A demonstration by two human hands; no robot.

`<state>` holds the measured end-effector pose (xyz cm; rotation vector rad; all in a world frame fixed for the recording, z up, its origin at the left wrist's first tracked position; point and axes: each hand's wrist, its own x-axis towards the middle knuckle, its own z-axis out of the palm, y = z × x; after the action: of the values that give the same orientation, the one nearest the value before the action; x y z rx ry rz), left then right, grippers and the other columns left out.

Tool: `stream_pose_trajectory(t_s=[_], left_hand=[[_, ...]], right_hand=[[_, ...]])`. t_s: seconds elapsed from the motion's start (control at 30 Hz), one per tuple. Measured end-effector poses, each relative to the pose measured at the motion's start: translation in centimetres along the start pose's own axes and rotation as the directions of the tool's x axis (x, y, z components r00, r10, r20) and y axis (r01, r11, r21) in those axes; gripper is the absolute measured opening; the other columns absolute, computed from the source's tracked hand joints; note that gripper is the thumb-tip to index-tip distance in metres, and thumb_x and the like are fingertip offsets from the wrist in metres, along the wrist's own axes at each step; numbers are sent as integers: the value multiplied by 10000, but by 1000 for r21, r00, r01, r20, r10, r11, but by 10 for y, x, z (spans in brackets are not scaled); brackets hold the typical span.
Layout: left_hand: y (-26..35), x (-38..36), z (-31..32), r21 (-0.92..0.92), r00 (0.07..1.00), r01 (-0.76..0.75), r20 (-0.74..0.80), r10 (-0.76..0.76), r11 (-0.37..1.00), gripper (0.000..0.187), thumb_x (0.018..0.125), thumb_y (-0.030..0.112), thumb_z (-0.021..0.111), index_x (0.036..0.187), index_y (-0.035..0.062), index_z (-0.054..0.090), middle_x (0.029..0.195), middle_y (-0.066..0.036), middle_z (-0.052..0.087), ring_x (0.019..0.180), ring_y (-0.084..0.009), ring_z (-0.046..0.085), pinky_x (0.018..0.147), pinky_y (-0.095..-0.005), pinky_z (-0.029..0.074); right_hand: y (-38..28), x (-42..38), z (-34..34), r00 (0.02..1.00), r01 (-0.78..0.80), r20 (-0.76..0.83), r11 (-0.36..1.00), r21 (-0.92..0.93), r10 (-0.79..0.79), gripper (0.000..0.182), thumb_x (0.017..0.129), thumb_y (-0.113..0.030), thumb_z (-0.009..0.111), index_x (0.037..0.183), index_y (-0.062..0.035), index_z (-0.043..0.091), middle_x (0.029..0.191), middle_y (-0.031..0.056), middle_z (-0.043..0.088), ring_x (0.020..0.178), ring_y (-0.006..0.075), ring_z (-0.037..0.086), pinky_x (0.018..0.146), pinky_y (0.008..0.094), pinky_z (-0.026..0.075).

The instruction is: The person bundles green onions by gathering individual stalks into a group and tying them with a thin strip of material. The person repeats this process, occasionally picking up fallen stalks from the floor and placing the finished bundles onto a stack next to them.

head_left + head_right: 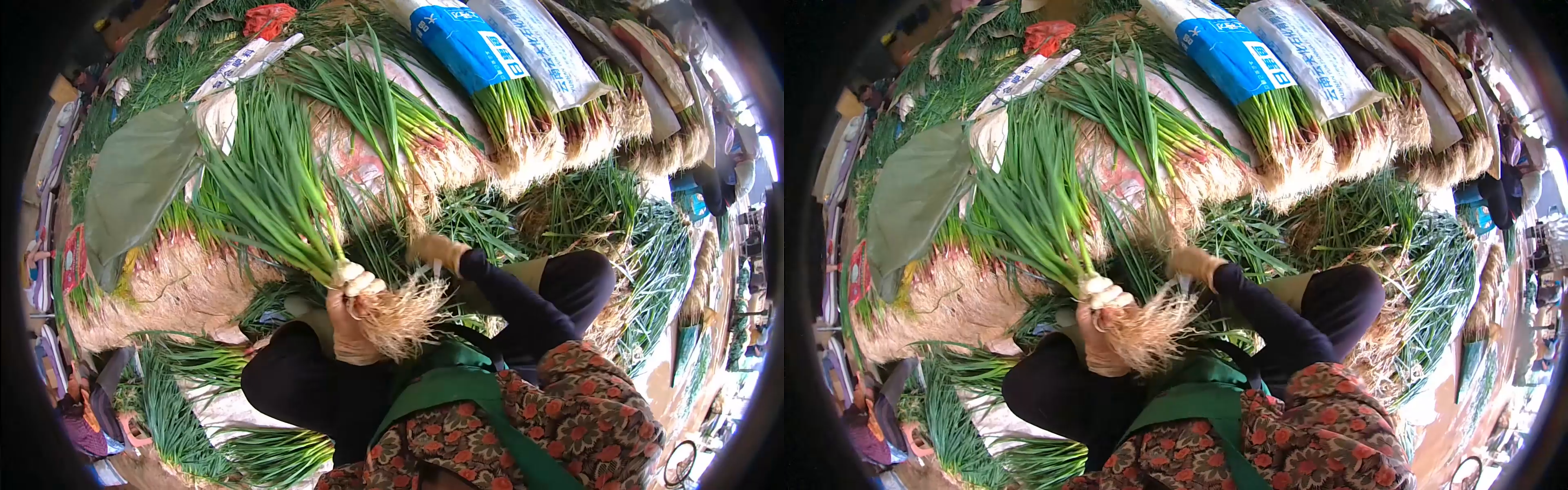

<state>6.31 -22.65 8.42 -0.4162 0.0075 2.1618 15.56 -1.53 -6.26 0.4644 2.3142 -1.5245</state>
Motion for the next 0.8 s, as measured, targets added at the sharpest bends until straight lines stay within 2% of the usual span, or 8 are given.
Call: stream_pose_trajectory(t_s=[0.1, 0.2, 0.27, 0.4, 0.5, 0.6, 0.73, 0.8], left_hand=[[2, 9, -4, 123, 997, 67, 34, -72, 990, 163, 928, 222, 489, 917, 67, 538, 689, 10, 524, 528, -67, 472, 536, -227, 401], [6, 14, -31, 682, 957, 92, -262, 125, 725, 274, 916, 309, 522, 843, 48, 566, 623, -32, 561, 455, -82, 498, 395, -197, 421], [0, 20, -46, 565, 964, 156, -267, 0, 810, 320, 918, 319, 518, 962, 12, 594, 626, -23, 555, 481, -83, 512, 417, -229, 444], [-11, 21, -32, 664, 952, 146, -295, 77, 733, 382, 912, 276, 532, 1181, 6, 558, 581, -3, 506, 492, -127, 496, 555, -291, 477], [-12, 21, -32, 693, 924, 145, -351, 155, 707, 347, 923, 258, 511, 1159, 10, 575, 545, -26, 475, 469, -140, 462, 544, -285, 441], [-15, 17, -42, 867, 956, 176, -263, 129, 465, 295, 930, 258, 493, 1063, 21, 609, 569, -20, 487, 508, -128, 487, 552, -262, 437], [-11, 29, -67, 668, 937, 339, -301, -176, 663, 285, 914, 263, 515, 1057, 28, 592, 747, -68, 615, 647, -141, 569, 640, -278, 467], [-20, 20, -49, 639, 937, 232, -350, 9, 734, 307, 897, 270, 532, 1063, 14, 572, 912, -152, 641, 693, -181, 587, 702, -323, 492]], right_hand=[[29, -9, 20, 931, -93, 222, 777, -623, 289, 476, 777, -430, 632, 1133, -114, 615, 1103, 153, 628, 1042, 322, 587, 911, 404, 443], [-23, -28, -16, 859, -226, -499, 961, -162, 118, 458, 855, -452, 561, 1103, -69, 593, 1056, 174, 633, 965, 325, 614, 827, 388, 483], [-53, -14, -31, 725, -242, -685, 956, -163, 67, 478, 836, -510, 554, 1058, -89, 604, 976, 149, 659, 877, 310, 638, 775, 382, 497], [-84, 4, -34, 923, -265, -375, 856, -443, 91, 385, 884, -375, 509, 1161, -108, 536, 890, 137, 666, 782, 298, 647, 718, 397, 509], [-53, -13, 4, 895, 340, -69, 775, -533, -441, 311, 905, -247, 489, 1168, -87, 527, 1008, 145, 638, 863, 262, 632, 767, 383, 508], [-42, -44, 18, 904, 368, 397, 760, -536, -158, 337, 897, -233, 491, 1177, -48, 504, 1098, 168, 589, 940, 229, 606, 797, 351, 502], [-104, -6, -21, 949, 308, 69, 869, -387, -306, 332, 898, -231, 493, 1173, -46, 509, 1093, 164, 591, 934, 228, 606, 793, 349, 502], [-169, 24, -43, 911, 381, -28, 863, -332, -412, 329, 899, -230, 494, 1171, -45, 511, 1090, 162, 592, 931, 227, 606, 792, 348, 502]])
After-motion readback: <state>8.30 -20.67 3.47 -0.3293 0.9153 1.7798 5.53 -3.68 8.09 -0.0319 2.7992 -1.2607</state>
